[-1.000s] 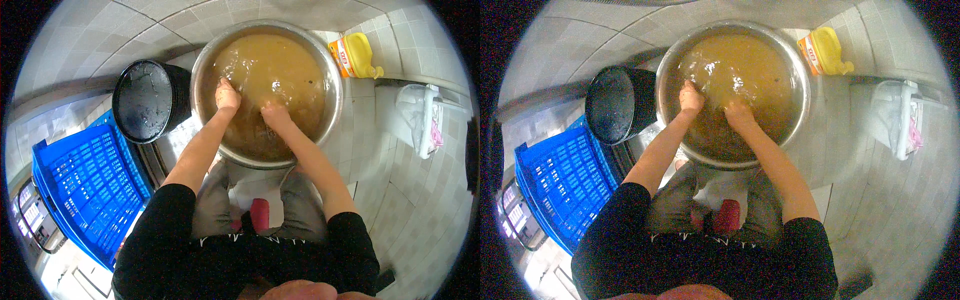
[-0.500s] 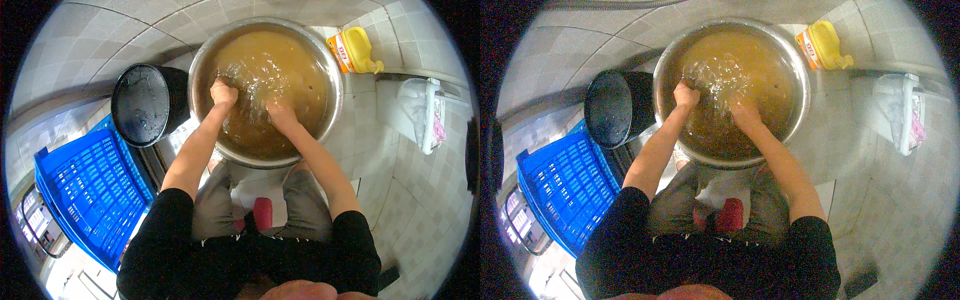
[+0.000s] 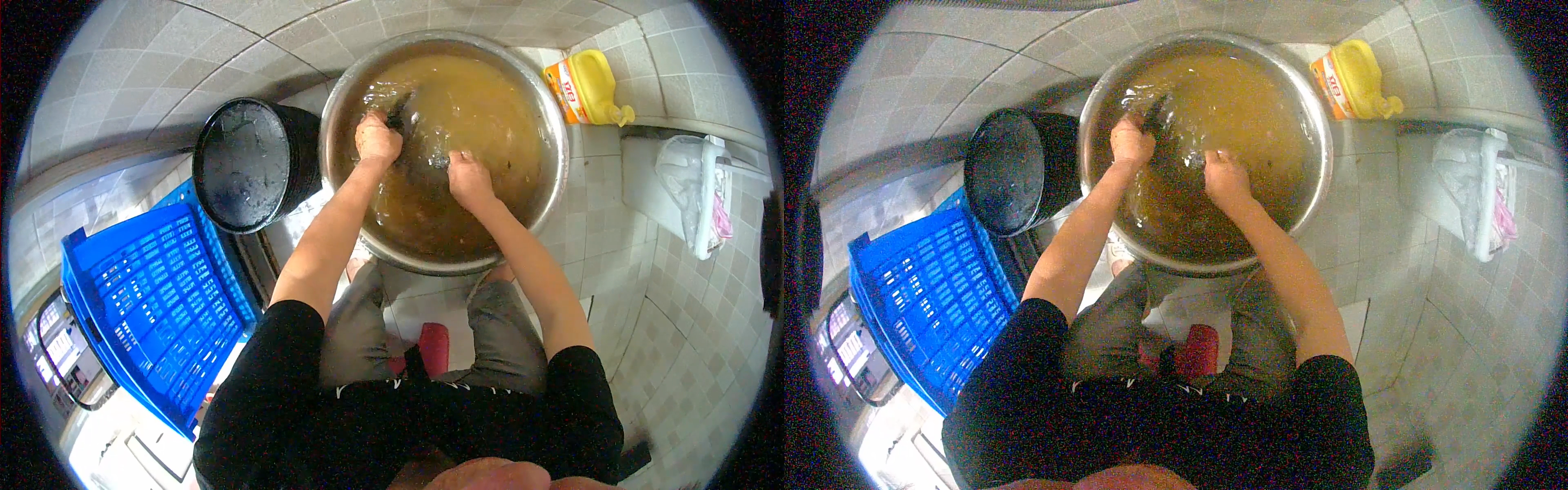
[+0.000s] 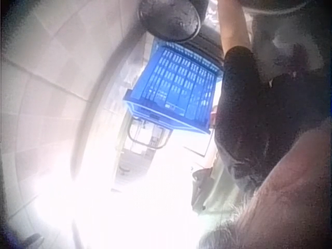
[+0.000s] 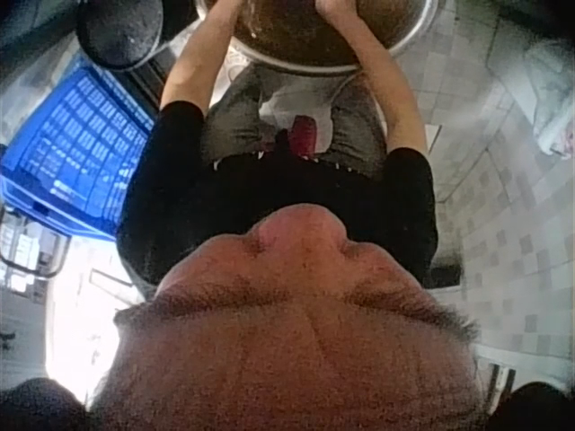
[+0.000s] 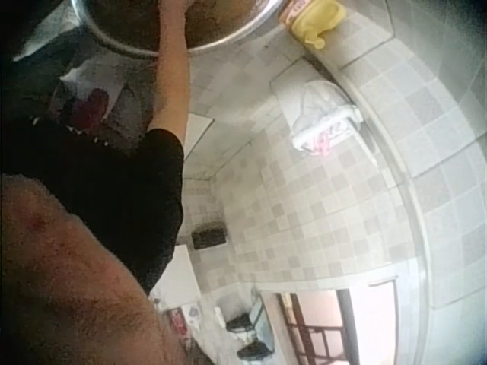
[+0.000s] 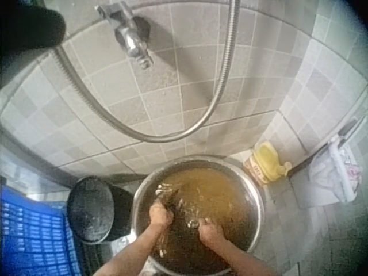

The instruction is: The person washes several black plates and items in a large basin of soapy water using a steel wool scrubber, then rinses their hands.

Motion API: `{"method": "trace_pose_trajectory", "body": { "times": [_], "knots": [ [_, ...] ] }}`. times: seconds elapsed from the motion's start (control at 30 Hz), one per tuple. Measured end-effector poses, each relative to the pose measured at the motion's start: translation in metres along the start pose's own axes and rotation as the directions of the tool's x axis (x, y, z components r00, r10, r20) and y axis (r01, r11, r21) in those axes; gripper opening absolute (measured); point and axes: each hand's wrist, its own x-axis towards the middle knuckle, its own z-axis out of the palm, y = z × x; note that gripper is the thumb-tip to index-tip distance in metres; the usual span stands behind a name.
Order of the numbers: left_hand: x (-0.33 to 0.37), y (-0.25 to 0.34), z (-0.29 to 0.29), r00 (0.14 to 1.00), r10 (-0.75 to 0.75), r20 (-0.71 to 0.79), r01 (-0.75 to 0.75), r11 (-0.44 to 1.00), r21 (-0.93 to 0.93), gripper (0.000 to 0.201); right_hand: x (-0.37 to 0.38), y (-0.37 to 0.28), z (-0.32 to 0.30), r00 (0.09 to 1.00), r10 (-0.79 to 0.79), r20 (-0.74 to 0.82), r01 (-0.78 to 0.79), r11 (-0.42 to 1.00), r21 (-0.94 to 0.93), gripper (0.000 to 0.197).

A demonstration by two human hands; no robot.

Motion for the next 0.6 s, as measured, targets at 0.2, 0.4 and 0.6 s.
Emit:
{"method": "trace_pose_trajectory", "body": {
  "times": [0.2,0.4,0.6],
  "knots": [
    [-0.004,-0.003,0.002,0.993,0.101,-0.069,-0.100,0.995,0.007,0.034,0.005,-0.011,0.011,0.945,-0.310,-0.108,0.304,0.950,-0.069,0.033],
    [-0.012,-0.021,0.006,0.998,0.045,-0.038,-0.045,0.999,0.001,0.034,0.067,-0.040,-0.005,0.927,-0.375,0.017,0.369,0.900,-0.232,0.030],
    [-0.015,-0.020,0.006,1.000,0.019,0.024,-0.017,0.999,-0.049,0.036,0.091,-0.006,-0.023,0.979,0.067,0.194,-0.059,0.997,-0.048,0.034]
  ]
}}
